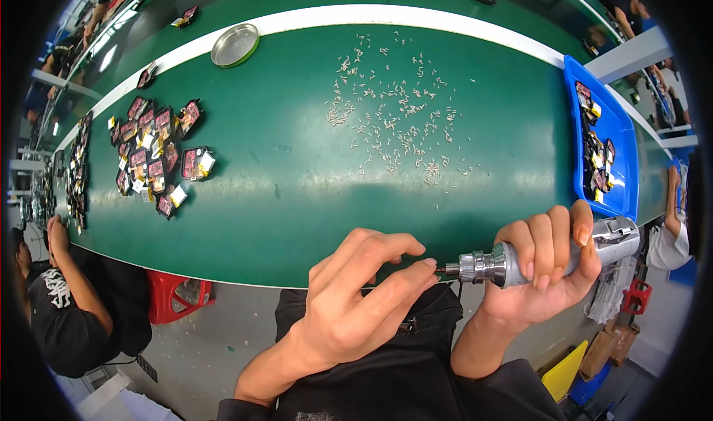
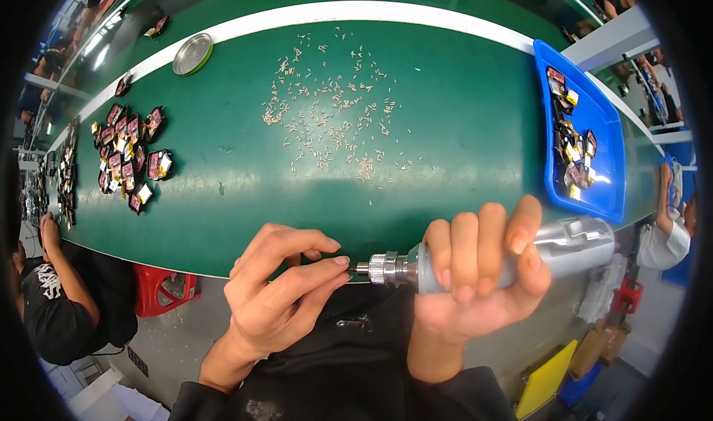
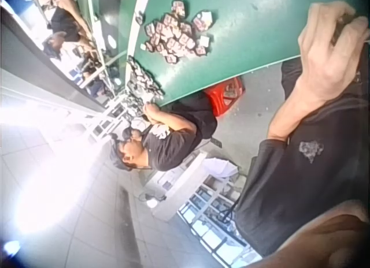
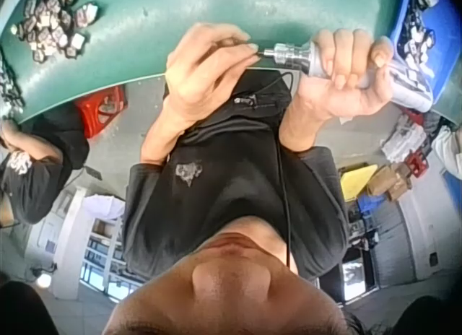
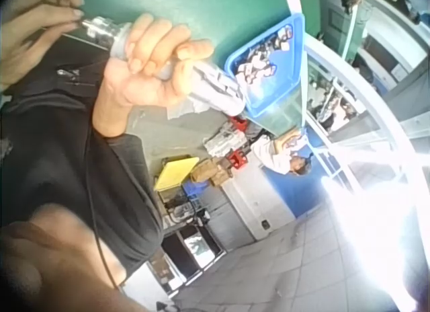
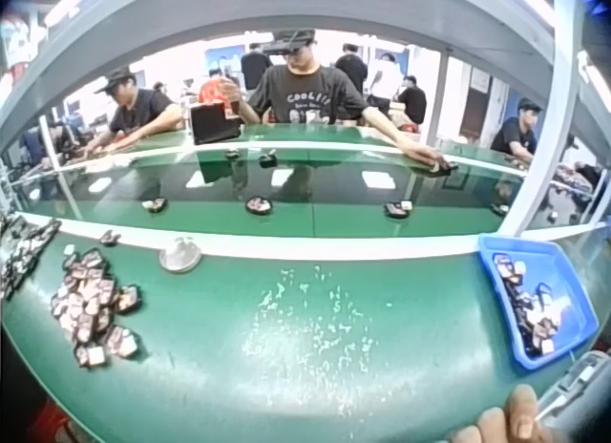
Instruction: Assembling small electronic components using an electric screwdriver.
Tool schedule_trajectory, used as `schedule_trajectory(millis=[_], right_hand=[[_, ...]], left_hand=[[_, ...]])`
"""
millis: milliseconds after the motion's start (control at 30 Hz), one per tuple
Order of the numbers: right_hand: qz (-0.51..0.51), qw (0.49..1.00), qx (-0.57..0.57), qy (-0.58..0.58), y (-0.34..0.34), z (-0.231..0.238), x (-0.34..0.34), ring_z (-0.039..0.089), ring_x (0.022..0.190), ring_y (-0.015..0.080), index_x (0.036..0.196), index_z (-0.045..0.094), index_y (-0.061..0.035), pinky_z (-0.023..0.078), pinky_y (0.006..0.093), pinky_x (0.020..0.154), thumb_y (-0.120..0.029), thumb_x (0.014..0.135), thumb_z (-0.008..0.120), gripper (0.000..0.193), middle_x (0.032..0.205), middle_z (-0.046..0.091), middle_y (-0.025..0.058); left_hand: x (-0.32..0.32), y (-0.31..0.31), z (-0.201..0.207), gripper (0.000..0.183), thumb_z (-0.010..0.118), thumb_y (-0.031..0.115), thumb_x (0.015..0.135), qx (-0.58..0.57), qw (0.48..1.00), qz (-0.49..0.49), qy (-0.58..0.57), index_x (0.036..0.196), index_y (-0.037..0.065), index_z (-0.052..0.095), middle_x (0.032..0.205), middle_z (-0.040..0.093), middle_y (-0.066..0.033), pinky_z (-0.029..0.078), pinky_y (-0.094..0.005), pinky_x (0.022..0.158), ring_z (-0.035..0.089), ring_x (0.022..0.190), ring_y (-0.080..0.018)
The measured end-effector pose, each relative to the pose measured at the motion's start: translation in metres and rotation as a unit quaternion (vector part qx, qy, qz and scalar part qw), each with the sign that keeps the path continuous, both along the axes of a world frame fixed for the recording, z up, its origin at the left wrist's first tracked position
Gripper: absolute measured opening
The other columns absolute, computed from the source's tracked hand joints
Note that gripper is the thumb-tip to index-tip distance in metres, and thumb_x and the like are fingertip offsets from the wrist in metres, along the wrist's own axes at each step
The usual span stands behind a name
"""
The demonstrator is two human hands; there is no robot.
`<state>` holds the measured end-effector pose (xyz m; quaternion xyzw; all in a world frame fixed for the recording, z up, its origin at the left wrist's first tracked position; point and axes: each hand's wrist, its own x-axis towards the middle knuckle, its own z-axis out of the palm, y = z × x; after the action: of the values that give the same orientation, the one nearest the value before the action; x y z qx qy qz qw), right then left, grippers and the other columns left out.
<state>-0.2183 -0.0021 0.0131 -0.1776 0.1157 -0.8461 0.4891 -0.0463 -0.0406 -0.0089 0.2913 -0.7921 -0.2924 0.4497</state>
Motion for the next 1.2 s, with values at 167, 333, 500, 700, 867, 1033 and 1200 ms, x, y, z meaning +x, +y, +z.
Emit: schedule_trajectory(millis=[167,333,500,700,867,1033,1200], right_hand=[[-0.006,1.000,0.000,0.000,0.000,-0.001,-0.002,0.039,0.046,0.0106,0.087,0.044,-0.0077,0.035,0.0278,0.052,-0.015,0.090,0.046,0.008,0.057,0.039,0.0003],[-0.035,0.998,0.021,-0.037,-0.005,-0.006,0.003,0.035,0.046,0.0088,0.085,0.041,-0.0079,0.033,0.0267,0.051,-0.013,0.089,0.048,0.010,0.056,0.035,-0.0008],[-0.066,0.996,0.039,-0.037,-0.002,-0.006,-0.012,0.033,0.045,0.0080,0.084,0.038,-0.0079,0.033,0.0262,0.050,-0.009,0.089,0.047,0.010,0.056,0.033,-0.0010],[-0.058,0.997,0.032,-0.044,-0.002,-0.006,-0.015,0.034,0.045,0.0082,0.085,0.036,-0.0073,0.034,0.0253,0.048,-0.009,0.091,0.045,0.011,0.056,0.032,-0.0001],[-0.029,0.995,0.095,-0.033,-0.001,0.006,-0.016,0.033,0.051,0.0098,0.084,0.047,-0.0047,0.032,0.0255,0.054,-0.010,0.084,0.056,0.010,0.061,0.034,-0.0004],[-0.047,0.994,0.086,-0.042,0.000,0.004,-0.023,0.032,0.050,0.0096,0.086,0.050,-0.0026,0.031,0.0251,0.052,-0.009,0.084,0.054,0.007,0.059,0.033,-0.0004],[-0.040,0.993,0.095,-0.048,0.002,0.002,-0.027,0.034,0.051,0.0103,0.087,0.049,-0.0039,0.033,0.0270,0.054,-0.011,0.087,0.053,0.009,0.059,0.034,0.0001]], left_hand=[[0.005,-0.015,0.017,0.021,0.073,-0.007,0.064,0.016,1.000,0.023,-0.009,0.082,0.001,0.069,0.088,0.064,-0.0107,0.045,-0.0261,0.052,0.055,0.063,-0.0185],[0.010,-0.074,0.034,0.037,0.066,0.001,0.076,-0.086,0.960,0.084,-0.254,0.112,-0.004,0.058,0.098,0.061,-0.0133,0.049,-0.0375,0.072,0.057,0.083,-0.0304],[0.037,-0.150,0.078,0.035,0.063,0.008,0.081,0.022,0.903,0.145,-0.404,0.113,-0.001,0.055,0.102,0.060,-0.0181,0.047,-0.0416,0.077,0.058,0.093,-0.0356],[0.139,-0.319,0.033,0.043,0.057,0.002,0.075,-0.086,0.850,0.362,-0.372,0.118,0.003,0.053,0.112,0.056,-0.0201,0.048,-0.0459,0.083,0.055,0.103,-0.0388],[0.214,-0.388,-0.007,0.058,0.064,-0.007,0.067,-0.142,0.891,0.193,-0.386,0.122,0.005,0.052,0.126,0.050,-0.0190,0.045,-0.0417,0.094,0.048,0.116,-0.0381],[0.198,-0.390,0.018,0.040,0.069,-0.001,0.070,0.005,0.901,0.213,-0.379,0.108,-0.001,0.060,0.102,0.064,-0.0210,0.049,-0.0400,0.087,0.061,0.098,-0.0368],[0.144,-0.325,0.054,0.037,0.074,0.012,0.073,-0.003,0.939,0.170,-0.300,0.105,-0.001,0.061,0.096,0.066,-0.0189,0.051,-0.0379,0.078,0.064,0.086,-0.0326]])
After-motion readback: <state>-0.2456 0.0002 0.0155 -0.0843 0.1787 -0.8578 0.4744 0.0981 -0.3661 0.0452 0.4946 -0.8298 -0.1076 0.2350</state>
